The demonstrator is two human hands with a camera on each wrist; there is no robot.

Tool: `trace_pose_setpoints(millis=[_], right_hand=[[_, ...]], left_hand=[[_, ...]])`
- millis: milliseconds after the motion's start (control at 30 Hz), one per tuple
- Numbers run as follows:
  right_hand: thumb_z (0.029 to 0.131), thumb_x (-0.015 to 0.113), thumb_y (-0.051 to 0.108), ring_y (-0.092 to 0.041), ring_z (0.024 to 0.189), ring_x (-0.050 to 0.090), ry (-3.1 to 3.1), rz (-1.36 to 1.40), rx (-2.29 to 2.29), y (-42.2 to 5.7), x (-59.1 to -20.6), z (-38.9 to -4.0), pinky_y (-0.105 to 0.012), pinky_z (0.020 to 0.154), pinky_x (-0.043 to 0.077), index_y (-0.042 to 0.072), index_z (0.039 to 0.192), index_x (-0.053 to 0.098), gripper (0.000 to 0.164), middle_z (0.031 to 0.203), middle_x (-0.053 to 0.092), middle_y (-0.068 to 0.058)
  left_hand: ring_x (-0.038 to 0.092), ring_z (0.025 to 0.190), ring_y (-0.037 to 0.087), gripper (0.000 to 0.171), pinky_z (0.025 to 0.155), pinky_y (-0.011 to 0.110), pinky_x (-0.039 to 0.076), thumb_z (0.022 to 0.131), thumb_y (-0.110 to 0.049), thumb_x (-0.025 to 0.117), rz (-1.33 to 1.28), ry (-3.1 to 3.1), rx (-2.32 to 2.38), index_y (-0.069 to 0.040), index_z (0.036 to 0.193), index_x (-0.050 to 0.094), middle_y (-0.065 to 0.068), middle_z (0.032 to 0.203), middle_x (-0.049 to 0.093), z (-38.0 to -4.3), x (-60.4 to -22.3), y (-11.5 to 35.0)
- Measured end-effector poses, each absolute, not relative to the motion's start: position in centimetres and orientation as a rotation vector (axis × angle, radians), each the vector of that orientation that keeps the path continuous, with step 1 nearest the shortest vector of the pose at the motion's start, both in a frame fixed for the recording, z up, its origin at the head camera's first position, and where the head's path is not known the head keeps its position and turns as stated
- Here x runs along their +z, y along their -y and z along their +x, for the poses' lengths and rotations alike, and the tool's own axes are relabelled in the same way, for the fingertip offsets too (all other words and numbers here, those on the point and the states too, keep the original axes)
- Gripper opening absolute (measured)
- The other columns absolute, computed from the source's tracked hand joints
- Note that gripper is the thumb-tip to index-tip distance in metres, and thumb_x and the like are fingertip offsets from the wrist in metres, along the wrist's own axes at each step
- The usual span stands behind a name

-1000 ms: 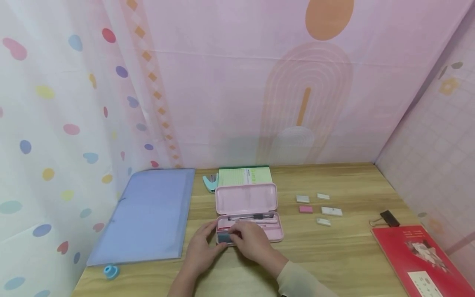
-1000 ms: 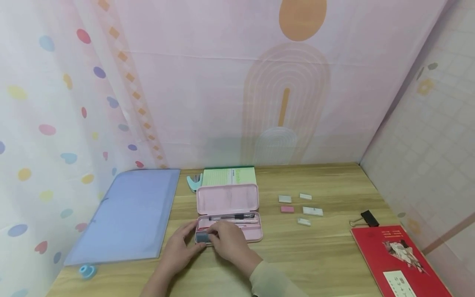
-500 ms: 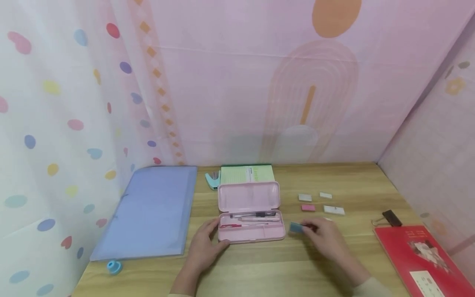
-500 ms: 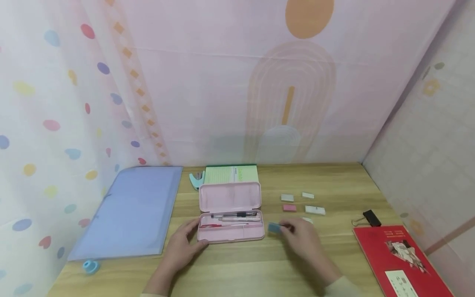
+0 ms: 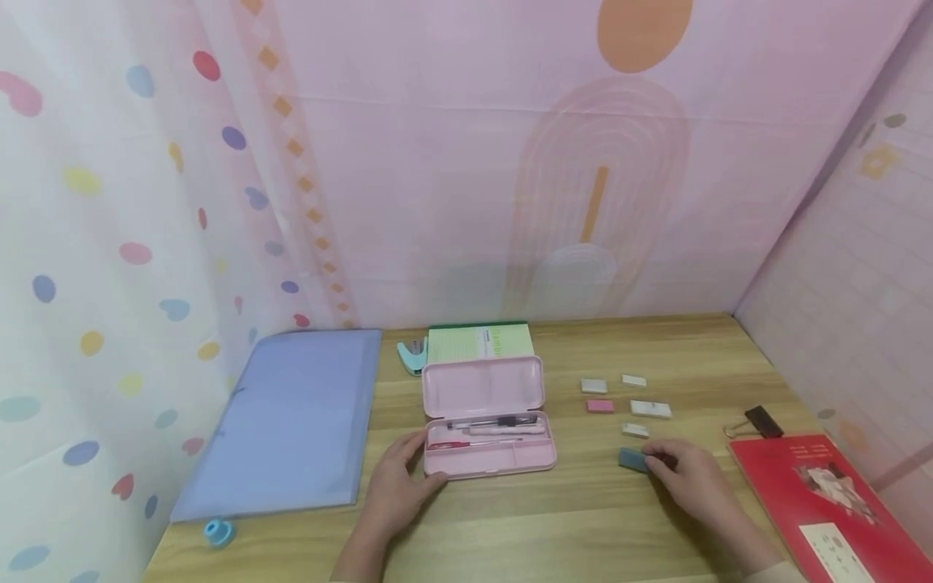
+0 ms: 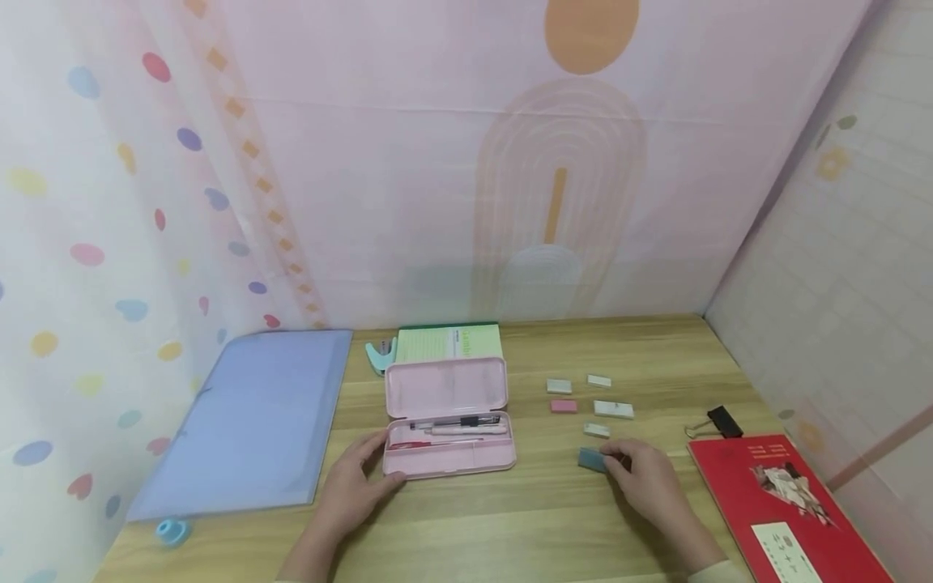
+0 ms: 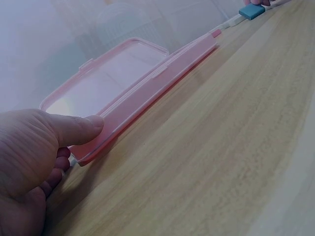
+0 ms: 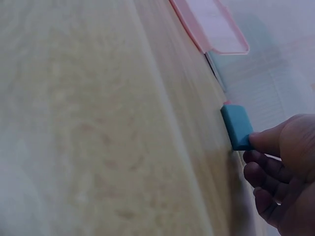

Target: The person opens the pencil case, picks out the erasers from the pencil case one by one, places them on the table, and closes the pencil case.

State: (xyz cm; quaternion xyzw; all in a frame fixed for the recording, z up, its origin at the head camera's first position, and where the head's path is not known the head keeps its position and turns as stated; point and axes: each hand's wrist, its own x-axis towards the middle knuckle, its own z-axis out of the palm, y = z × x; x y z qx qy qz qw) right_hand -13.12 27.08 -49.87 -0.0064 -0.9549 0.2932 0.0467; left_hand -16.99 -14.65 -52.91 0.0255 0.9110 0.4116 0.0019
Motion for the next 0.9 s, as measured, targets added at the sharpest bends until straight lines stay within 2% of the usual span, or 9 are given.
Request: trace_pose_setpoints(millis=[200,333,500,900], right_hand=[[0.089,0.069,0.012,-0.020,0.091,0.062,2.915,0.011,0.903,-27.0,-50.4,-13.3,-0.039,0.077,0.054,0.008,0.104,0.071,0.016,0.099,0.067,-0.005],[0.084,0.075,0.020,-0.015,0.087,0.058,2.950,0.026,0.931,-27.0,-50.8,-13.4,-0.031,0.073,0.051,0.011,0.107,0.071,0.026,0.101,0.064,-0.004],[0.082,0.076,0.018,-0.012,0.085,0.055,2.975,0.029,0.937,-27.1,-51.1,-13.4,-0.026,0.070,0.049,0.013,0.107,0.070,0.026,0.103,0.062,-0.002],[0.083,0.076,0.018,-0.014,0.088,0.057,2.973,0.032,0.917,-27.1,-51.0,-13.2,-0.032,0.074,0.050,0.012,0.111,0.069,0.030,0.106,0.062,-0.003]], left_hand=[[0.042,0.131,0.033,0.076,0.108,0.052,0.036,0.076,-0.038,0.081,0.075,-2.858,1.281,-0.013,0.141,0.050,0.008,0.141,0.049,-17.0,-52.5,14.5],[0.042,0.131,0.034,0.076,0.108,0.052,0.036,0.076,-0.038,0.081,0.067,-2.850,1.284,-0.013,0.141,0.049,0.009,0.141,0.048,-17.1,-52.4,14.5],[0.041,0.132,0.034,0.076,0.108,0.052,0.035,0.076,-0.038,0.081,0.063,-2.847,1.281,-0.011,0.140,0.050,0.009,0.142,0.047,-17.0,-52.6,14.5],[0.042,0.131,0.035,0.075,0.107,0.053,0.035,0.075,-0.036,0.082,0.056,-2.853,1.286,-0.012,0.140,0.051,0.011,0.141,0.048,-16.9,-52.8,14.5]])
